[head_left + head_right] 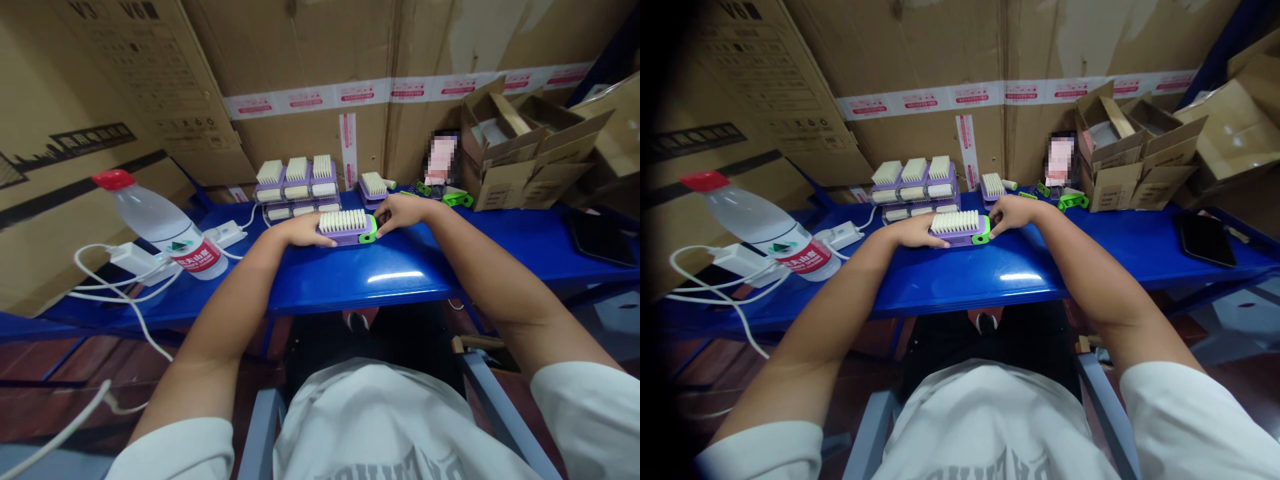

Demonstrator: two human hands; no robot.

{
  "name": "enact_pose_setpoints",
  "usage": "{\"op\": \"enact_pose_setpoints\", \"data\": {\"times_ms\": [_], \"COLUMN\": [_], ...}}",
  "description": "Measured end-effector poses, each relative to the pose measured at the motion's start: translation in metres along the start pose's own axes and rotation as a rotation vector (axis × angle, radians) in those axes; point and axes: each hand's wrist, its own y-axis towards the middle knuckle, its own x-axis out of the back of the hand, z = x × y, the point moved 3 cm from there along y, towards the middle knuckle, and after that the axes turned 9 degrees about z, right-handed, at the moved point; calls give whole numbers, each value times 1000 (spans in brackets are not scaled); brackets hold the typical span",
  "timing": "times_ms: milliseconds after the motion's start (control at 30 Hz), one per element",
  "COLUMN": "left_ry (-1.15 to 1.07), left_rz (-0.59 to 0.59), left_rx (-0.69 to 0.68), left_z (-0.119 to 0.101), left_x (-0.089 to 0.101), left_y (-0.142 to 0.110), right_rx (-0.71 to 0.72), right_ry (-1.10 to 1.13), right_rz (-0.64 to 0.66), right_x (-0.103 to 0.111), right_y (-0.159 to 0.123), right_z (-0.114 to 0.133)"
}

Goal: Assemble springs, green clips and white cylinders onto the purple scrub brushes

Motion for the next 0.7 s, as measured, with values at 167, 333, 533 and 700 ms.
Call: {"op": "enact_pose_setpoints", "data": {"times_ms": [167, 333, 533, 700], "left_ry": [5, 0, 23, 28], "left_rz": [2, 0, -13, -15], "left_rx": [-7, -14, -11, 8], "left_z": [-1, 2, 5, 5], "left_x": [0, 0, 0, 0], "left_y": [0, 0, 1, 0], "right_rx": [10, -19, -8, -9], "right_ry": [13, 29, 18, 10], "right_rz": [-4, 2, -2, -2], "right_x": [0, 1, 0, 0], "right_y": [0, 0, 1, 1], "right_z": [0, 1, 2, 1]}}
